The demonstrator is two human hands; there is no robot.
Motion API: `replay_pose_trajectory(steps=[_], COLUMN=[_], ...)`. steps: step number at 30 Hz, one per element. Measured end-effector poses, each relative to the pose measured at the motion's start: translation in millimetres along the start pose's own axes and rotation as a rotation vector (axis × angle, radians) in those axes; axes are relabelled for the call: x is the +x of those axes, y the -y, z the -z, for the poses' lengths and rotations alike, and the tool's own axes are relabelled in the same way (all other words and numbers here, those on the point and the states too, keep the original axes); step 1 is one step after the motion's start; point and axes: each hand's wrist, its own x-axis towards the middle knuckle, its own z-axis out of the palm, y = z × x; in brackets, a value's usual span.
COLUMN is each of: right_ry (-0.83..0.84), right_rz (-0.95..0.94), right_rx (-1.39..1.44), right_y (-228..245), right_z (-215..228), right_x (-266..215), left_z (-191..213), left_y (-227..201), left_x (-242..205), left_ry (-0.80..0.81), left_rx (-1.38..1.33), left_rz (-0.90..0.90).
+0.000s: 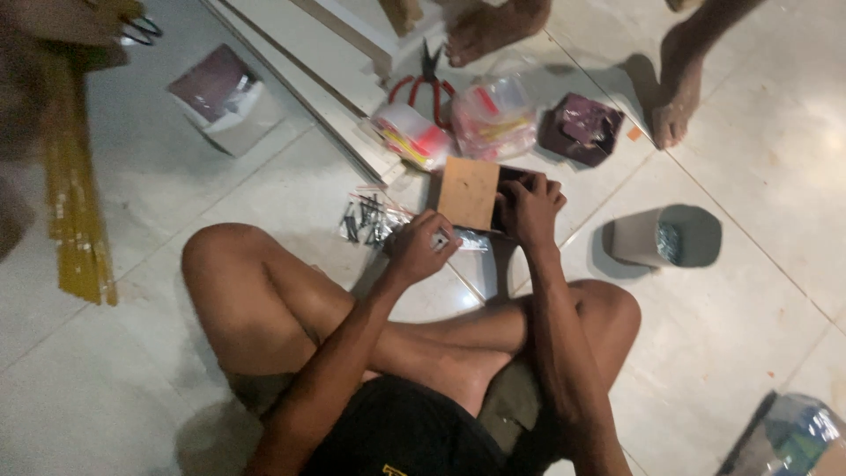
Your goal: The person sits on the floor and repeatedly picks up small screws from a plastic bag, placing them into a small cardboard box. The person handles the screws one by one or in small groups, transferring them from the bag to the box.
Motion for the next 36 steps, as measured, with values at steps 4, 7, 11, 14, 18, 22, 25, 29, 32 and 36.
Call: replay_pose_trajectory(steps=[4,7,11,14,18,22,25,29,32,36], right_ry=[0.048,0.102,0.086,0.054,-0.16,-0.105,-0.03,0.194,0.299,0.295], right_rz=[-0.011,-0.037,-0.083,-0.118,-0.056,-0.132,-0.108,0.121,0.251,0.317], right_rx=[-0.004,-0.014,0.009,0.066,0.205,0.5,0.742,0.821,0.596,0.431], right_y=[-11,-13,-17,-17,-19,-6,23,84,110,119], right_z=[-15,-18,-19,-18,6,29,52,105,115,109], right_x=[9,13,13,13,-2,-22,-40,-54,-57,-55], left_z=[-5,-4,1,5,-16,-14,-11,-8,-20,-30], left_y=[3,0,-7,-3,21,16,10,4,17,31], left_x=[-1,-3,-2,-1,0,-3,-1,0,-3,-4], left_ry=[-0.067,-0.04,-0.024,-0.019,-0.035,-0.01,-0.007,-0.001,0.002,-0.008], left_rx=[-0.019,0.017,-0.031,-0.027,-0.009,-0.048,-0.024,0.012,0.083,0.122], left_rz=[-0.027,0.014,0.034,0.045,0.022,0.019,0.027,0.009,-0.014,-0.024])
